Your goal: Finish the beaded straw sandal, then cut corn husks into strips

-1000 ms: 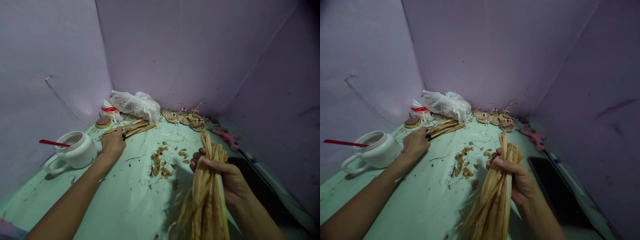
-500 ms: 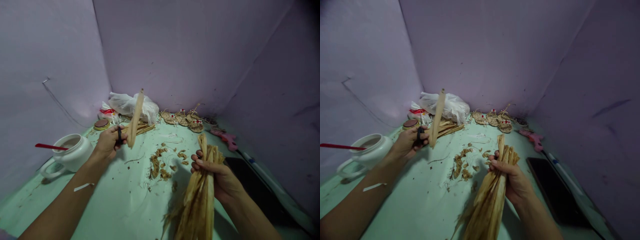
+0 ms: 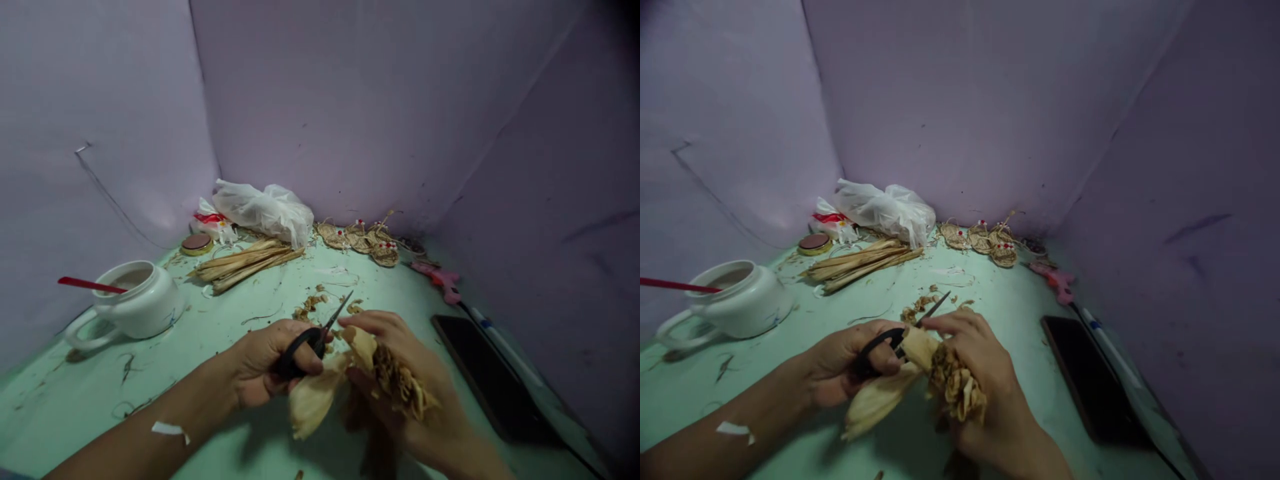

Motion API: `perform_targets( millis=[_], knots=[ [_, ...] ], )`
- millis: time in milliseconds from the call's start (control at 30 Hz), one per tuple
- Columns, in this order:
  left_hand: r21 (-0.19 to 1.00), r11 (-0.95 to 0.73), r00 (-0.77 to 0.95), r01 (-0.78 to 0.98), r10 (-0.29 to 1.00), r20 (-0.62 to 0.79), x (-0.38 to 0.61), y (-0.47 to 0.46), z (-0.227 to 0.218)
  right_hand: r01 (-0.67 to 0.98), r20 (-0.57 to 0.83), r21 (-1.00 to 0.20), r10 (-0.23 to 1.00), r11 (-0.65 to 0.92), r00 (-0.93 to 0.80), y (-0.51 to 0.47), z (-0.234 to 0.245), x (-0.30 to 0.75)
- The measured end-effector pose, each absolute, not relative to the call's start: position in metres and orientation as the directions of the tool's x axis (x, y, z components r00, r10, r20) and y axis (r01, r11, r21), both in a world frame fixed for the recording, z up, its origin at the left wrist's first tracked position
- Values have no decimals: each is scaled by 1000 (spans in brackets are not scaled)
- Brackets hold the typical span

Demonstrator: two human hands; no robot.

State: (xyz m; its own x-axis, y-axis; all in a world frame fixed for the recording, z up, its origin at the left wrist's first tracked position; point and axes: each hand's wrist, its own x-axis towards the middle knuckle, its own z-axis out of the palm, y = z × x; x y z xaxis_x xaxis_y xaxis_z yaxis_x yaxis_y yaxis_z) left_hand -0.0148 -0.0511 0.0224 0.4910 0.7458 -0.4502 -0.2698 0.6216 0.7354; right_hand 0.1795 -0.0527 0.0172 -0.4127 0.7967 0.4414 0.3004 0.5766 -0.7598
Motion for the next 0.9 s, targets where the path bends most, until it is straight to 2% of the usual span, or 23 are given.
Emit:
perform_targets(
  millis=[67,133,200,300,400,500,567,733,900],
  knots=[
    [641,680,503,-355,717,-482,-11,-52,22,310,351,-810,835,498,-424,-52,11,180],
    [627,667,469,-402,738,-485,-11,-51,20,325,242,-868,890,376,-386,-52,7,181],
    [702,604,427,-377,786,-447,-13,-49,18,329,176,-902,935,278,-309,-52,7,182],
    [873,420,339,-249,882,-328,-18,-44,13,290,134,-943,985,161,-110,-46,13,187],
    [967,241,259,-80,942,-213,-25,-37,10,113,-22,-993,999,-27,47,-31,18,196],
    [982,165,270,94,945,-185,-31,-32,8,-108,-258,-960,966,-259,-19,-16,16,203],
    [970,195,300,147,926,-231,-33,-30,7,-189,-339,-919,938,-347,-76,-11,12,203],
    [944,297,340,145,881,-329,-32,-30,3,-229,-339,-909,937,-349,-83,-13,5,194],
    [947,243,375,209,875,-307,-37,-27,-8,-189,-276,-943,961,-273,-11,-17,3,190]
  ],
)
